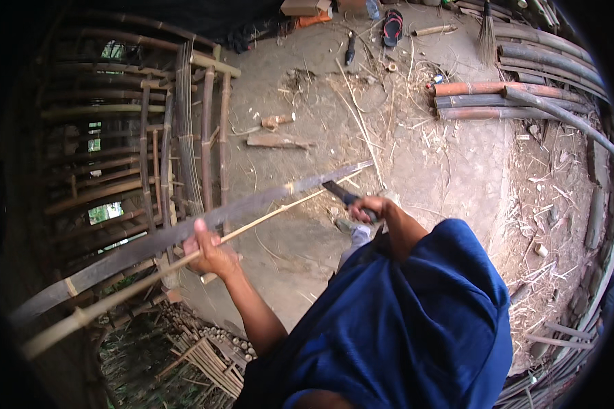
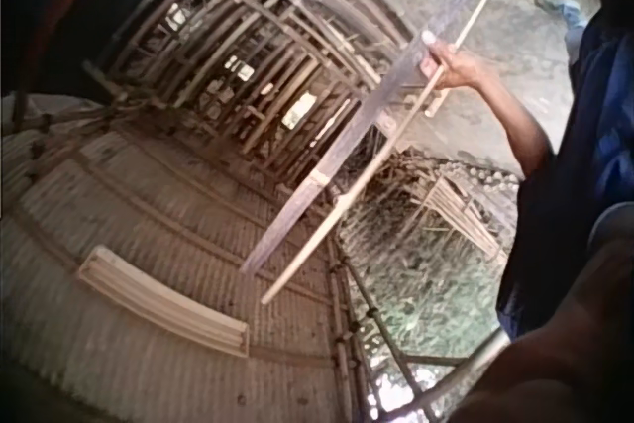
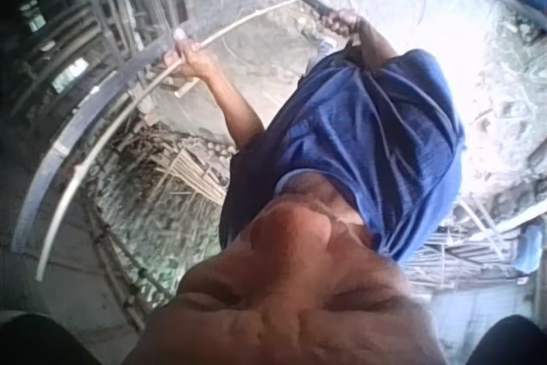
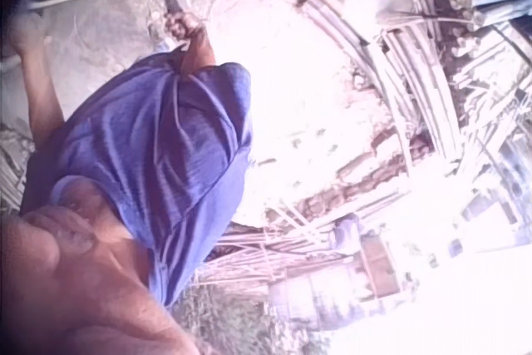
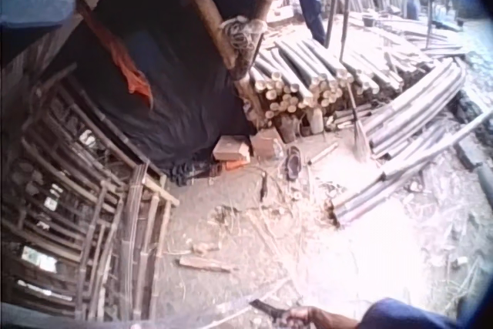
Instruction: The person uses a machete to split long bamboo poles into thinner strips. They repeatedly position a pole, strike it with the blade to split it lengthwise, and then place the resulting pieces onto a nearby bamboo rack.
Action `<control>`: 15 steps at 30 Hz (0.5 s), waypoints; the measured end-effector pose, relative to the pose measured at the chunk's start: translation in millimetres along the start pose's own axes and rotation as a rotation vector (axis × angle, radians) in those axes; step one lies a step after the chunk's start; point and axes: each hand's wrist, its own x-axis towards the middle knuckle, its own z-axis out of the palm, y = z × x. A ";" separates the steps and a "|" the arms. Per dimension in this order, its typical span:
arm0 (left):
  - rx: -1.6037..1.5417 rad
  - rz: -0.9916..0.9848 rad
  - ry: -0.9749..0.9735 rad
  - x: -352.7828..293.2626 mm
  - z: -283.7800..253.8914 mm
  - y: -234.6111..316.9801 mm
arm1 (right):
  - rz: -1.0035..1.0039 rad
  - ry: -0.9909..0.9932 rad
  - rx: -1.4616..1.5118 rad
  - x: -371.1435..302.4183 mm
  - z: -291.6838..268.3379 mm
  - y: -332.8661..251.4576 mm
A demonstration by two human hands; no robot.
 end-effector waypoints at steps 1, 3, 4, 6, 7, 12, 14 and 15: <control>-0.007 0.022 0.045 7.3 -3.9 -3.9 | 0.039 -0.036 -0.109 -20.9 18.1 4.4; 0.048 -0.036 0.047 8.1 -22.7 -1.1 | 0.067 0.191 -0.521 -26.4 9.5 27.9; 0.015 -0.029 0.042 12.9 -14.9 -13.5 | 0.027 0.235 -0.755 -33.3 6.1 44.2; 0.003 -0.011 0.056 15.0 -11.9 -15.8 | -0.085 0.282 -1.334 -39.1 4.5 29.1; 0.007 -0.009 0.056 16.3 -16.6 -17.2 | -0.176 0.378 -1.475 -68.5 21.2 30.5; -0.037 -0.030 0.018 23.1 5.2 20.0 | -0.678 0.580 -1.536 -162.0 125.2 20.9; -0.047 -0.039 -0.046 23.9 18.8 46.4 | -0.888 0.646 -1.451 -157.2 162.3 5.0; -0.043 -0.043 -0.121 22.5 25.0 63.5 | -1.045 0.677 -1.422 -150.1 181.8 -7.5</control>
